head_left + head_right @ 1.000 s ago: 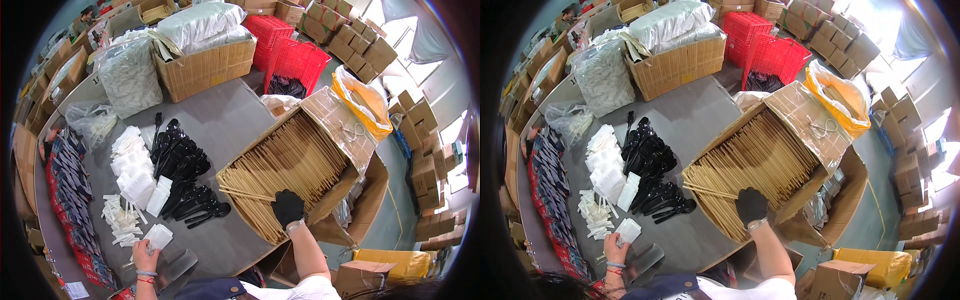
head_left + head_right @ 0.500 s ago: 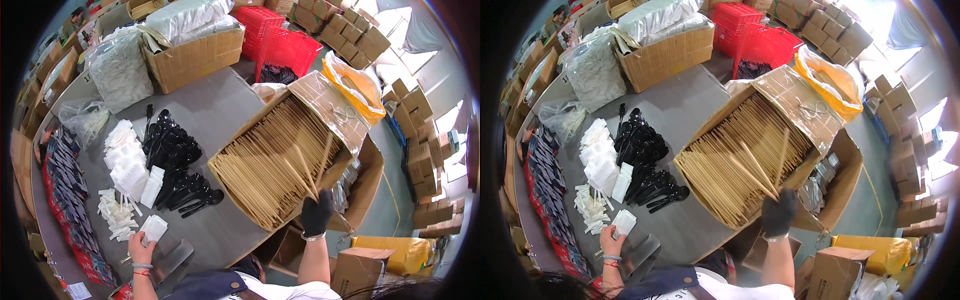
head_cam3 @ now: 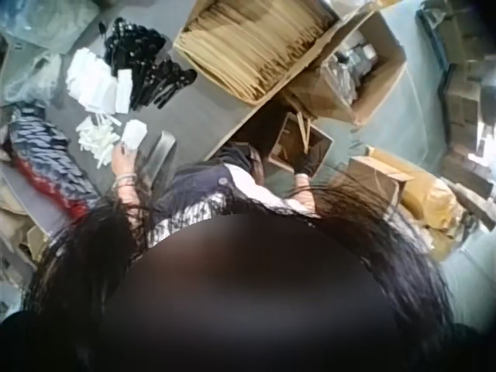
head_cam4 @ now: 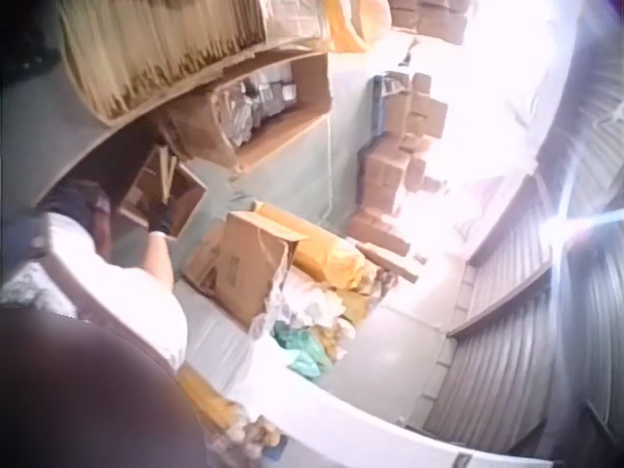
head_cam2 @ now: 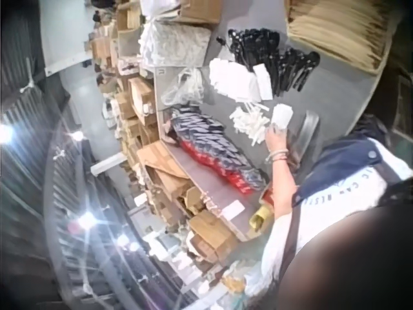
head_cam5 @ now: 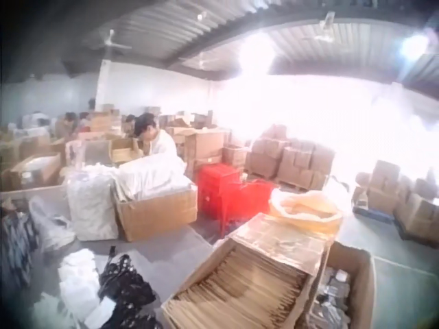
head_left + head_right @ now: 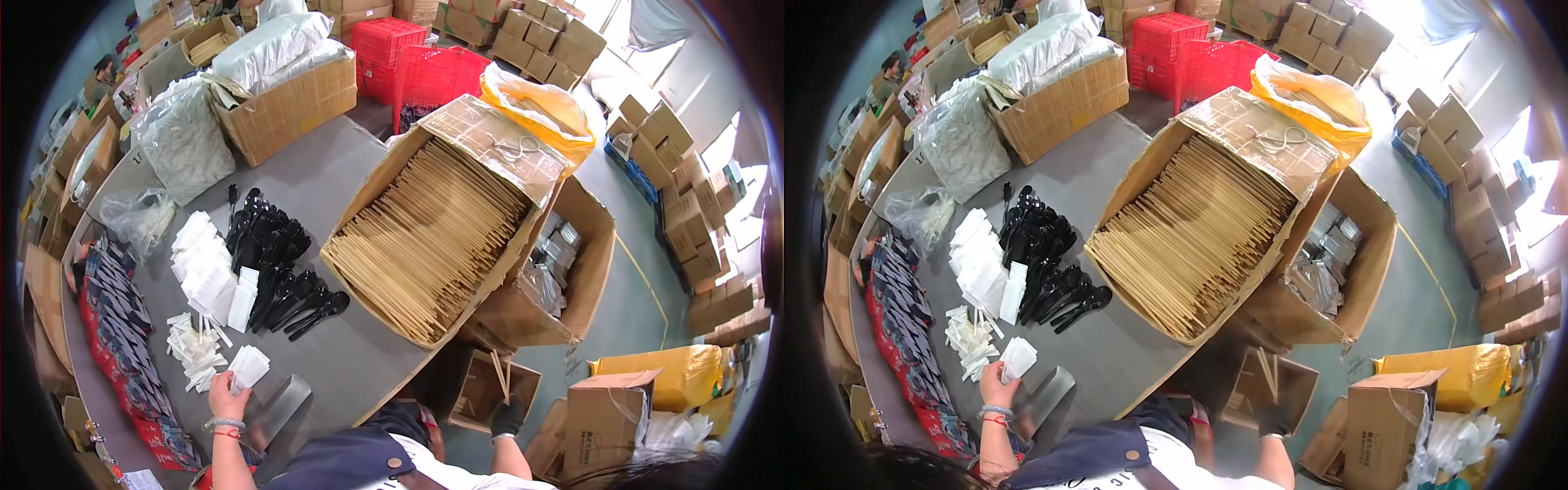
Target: Packaging various plastic components and items into long tubes at an industrial workstation.
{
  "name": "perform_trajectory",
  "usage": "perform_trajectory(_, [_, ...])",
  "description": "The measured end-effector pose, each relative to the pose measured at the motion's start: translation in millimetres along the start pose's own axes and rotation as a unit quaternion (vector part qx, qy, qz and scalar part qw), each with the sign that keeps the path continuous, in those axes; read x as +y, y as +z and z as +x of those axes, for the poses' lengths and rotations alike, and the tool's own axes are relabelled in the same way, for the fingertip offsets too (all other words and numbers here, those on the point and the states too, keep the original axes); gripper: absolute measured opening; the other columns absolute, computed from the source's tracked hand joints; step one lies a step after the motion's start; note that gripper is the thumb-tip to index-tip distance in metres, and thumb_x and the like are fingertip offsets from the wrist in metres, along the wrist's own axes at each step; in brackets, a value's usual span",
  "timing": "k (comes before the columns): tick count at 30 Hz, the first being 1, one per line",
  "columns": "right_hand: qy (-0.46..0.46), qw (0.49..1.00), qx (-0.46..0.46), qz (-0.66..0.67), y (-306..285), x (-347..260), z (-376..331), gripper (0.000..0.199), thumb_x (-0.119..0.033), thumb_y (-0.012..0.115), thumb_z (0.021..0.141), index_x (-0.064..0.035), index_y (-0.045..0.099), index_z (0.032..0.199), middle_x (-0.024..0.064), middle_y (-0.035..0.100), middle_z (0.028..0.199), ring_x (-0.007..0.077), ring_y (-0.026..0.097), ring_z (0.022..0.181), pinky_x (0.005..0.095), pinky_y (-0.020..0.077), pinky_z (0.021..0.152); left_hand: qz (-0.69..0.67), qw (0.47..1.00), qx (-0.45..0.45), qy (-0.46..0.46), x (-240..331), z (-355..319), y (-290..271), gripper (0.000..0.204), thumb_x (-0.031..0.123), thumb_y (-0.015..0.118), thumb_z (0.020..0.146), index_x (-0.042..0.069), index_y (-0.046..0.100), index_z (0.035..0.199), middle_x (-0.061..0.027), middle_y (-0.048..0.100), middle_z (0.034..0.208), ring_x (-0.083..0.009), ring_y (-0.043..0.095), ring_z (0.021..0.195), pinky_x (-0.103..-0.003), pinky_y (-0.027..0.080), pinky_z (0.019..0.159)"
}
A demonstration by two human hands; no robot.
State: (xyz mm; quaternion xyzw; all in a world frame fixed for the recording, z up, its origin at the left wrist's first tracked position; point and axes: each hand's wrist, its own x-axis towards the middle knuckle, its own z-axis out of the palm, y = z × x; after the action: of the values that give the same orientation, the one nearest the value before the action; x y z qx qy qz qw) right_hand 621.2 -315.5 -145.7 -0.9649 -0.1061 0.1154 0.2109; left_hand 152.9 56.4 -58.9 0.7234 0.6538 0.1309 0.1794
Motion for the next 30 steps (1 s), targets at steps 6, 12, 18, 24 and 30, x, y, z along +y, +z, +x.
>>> perform_trajectory(6, [0.029,0.994,0.097,-0.052,9,79,-24,0.03,-0.017,0.054,0.087,0.0002,0.059,0.112,0.0254,0.06,0.108,0.0405,0.058,0.1,0.0422,0.0448,0.088,-0.003,0.999,0.029,0.034,-5,-2,6,0.052,0.009,0.083,0.056,0.005,0.06,0.103,-0.0117,0.057,0.095,-0.0302,0.06,0.088,-0.038,0.05,0.077])
perform_trajectory(12, [-0.113,0.983,-0.133,-0.057,38,-22,-45,0.024,-0.028,0.056,0.09,-0.0055,0.063,0.095,0.0212,0.064,0.083,0.0411,0.062,0.077,0.0472,0.048,0.065,-0.024,0.999,0.031,0.036,3,-4,0,0.05,0.008,0.082,0.056,0.005,0.06,0.1,-0.0129,0.057,0.095,-0.0325,0.058,0.09,-0.039,0.048,0.08])
perform_trajectory(18, [-0.385,0.869,-0.153,0.27,21,-222,-76,0.015,-0.006,0.057,0.086,-0.0044,0.061,0.1,0.0113,0.058,0.079,0.0281,0.06,0.07,0.0326,0.0467,0.061,0.0,0.995,0.059,0.084,0,-8,5,0.047,0.007,0.081,0.056,0.006,0.06,0.098,-0.0128,0.057,0.096,-0.0339,0.056,0.094,-0.04,0.047,0.082])
perform_trajectory(24, [-0.408,0.769,-0.191,0.454,60,-301,-92,0.018,0.001,0.051,0.087,-0.004,0.059,0.102,0.0108,0.057,0.082,0.025,0.062,0.076,0.032,0.048,0.065,0.001,0.996,0.061,0.069,0,-14,2,0.038,0.005,0.077,0.061,0.006,0.059,0.093,-0.013,0.058,0.092,-0.0334,0.057,0.09,-0.041,0.047,0.081])
perform_trajectory(30, [-0.385,0.842,-0.292,0.24,101,-302,-78,0.019,-0.008,0.056,0.085,-0.0031,0.061,0.102,0.0189,0.063,0.096,0.0361,0.062,0.091,0.0405,0.0497,0.078,-0.053,0.998,0.031,0.022,2,-19,0,0.027,0.008,0.073,0.069,0.005,0.059,0.09,-0.013,0.062,0.079,-0.0324,0.061,0.074,-0.04,0.05,0.07])
